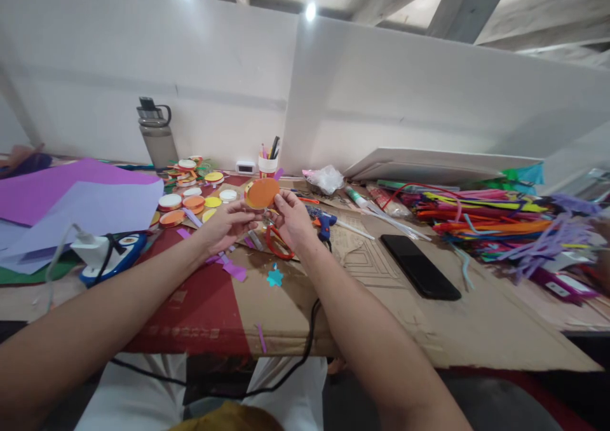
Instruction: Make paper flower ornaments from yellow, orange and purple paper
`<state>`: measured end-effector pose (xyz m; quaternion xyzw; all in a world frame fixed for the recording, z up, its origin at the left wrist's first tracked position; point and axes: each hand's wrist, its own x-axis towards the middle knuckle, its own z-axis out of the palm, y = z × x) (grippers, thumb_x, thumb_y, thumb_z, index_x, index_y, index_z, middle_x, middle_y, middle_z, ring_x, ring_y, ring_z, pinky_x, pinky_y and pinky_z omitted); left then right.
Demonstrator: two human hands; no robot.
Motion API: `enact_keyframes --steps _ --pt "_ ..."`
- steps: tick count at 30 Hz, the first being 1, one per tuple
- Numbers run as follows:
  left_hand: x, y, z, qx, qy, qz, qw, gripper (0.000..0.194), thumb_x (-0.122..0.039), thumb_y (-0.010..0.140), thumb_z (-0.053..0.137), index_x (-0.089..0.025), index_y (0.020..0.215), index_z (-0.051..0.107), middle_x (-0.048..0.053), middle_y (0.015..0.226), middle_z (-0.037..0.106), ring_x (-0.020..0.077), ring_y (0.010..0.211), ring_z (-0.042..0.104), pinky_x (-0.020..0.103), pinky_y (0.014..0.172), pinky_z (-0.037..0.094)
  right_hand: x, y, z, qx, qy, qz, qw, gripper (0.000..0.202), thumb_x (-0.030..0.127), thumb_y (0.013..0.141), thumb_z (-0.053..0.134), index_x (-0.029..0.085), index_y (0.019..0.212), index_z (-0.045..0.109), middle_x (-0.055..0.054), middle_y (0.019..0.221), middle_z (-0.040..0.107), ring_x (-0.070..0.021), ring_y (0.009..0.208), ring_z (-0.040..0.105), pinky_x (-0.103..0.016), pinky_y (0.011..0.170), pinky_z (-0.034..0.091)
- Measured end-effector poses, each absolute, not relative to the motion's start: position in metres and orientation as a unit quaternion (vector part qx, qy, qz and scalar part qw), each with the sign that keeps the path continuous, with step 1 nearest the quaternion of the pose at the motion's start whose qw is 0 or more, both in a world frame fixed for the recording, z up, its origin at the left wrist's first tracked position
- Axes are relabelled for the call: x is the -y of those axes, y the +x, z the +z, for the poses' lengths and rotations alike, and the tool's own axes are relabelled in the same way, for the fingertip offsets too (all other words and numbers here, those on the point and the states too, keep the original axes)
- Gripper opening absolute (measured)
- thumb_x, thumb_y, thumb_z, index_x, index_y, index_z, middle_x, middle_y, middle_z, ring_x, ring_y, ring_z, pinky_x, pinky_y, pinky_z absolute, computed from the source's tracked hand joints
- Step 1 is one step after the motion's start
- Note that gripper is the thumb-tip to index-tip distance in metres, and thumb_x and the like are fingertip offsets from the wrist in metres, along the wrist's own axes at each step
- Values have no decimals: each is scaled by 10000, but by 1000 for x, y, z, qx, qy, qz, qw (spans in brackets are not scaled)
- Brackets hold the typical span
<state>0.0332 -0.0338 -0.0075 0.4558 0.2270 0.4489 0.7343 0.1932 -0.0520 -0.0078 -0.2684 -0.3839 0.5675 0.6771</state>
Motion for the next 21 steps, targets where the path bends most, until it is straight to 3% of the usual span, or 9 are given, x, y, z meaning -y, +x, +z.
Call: enact_keyframes --steps 2,5,9,17,21 --pt "30 26 -3 -211 454 417 758 290 -57 634 649 -129 913 684 79 918 720 169 833 684 251 715 525 52 198 -5 395 -272 571 667 336 329 611 840 207 815 602 49 778 632 -73 670 565 -193 611 502" --pt "22 17 3 -217 424 399 784 250 -290 776 609 -132 964 657 121 930 727 231 846 702 342 746 550 52 200 -3 428 -288 578 632 347 341 605 844 202 786 583 51 733 616 -75 640 560 -212 627 508" --pt "17 13 5 -203 480 363 773 466 -530 870 535 -121 1074 625 170 1021 720 245 887 706 344 742 556 55 198 -4 481 -327 564 586 351 373 624 819 199 771 552 45 729 612 -95 643 578 -243 630 498" --pt "20 19 -3 -203 498 379 753 349 -422 893 563 -119 1030 671 144 986 729 208 806 701 294 653 572 57 195 -3 489 -356 546 580 368 385 588 806 194 751 537 49 723 581 -87 627 535 -246 609 467" --pt "19 23 -4 -186 465 420 757 273 -354 916 537 -157 1047 675 107 1068 715 190 846 687 304 698 578 58 200 2 454 -342 555 608 367 366 576 829 195 761 561 45 756 578 -76 634 507 -220 584 441"
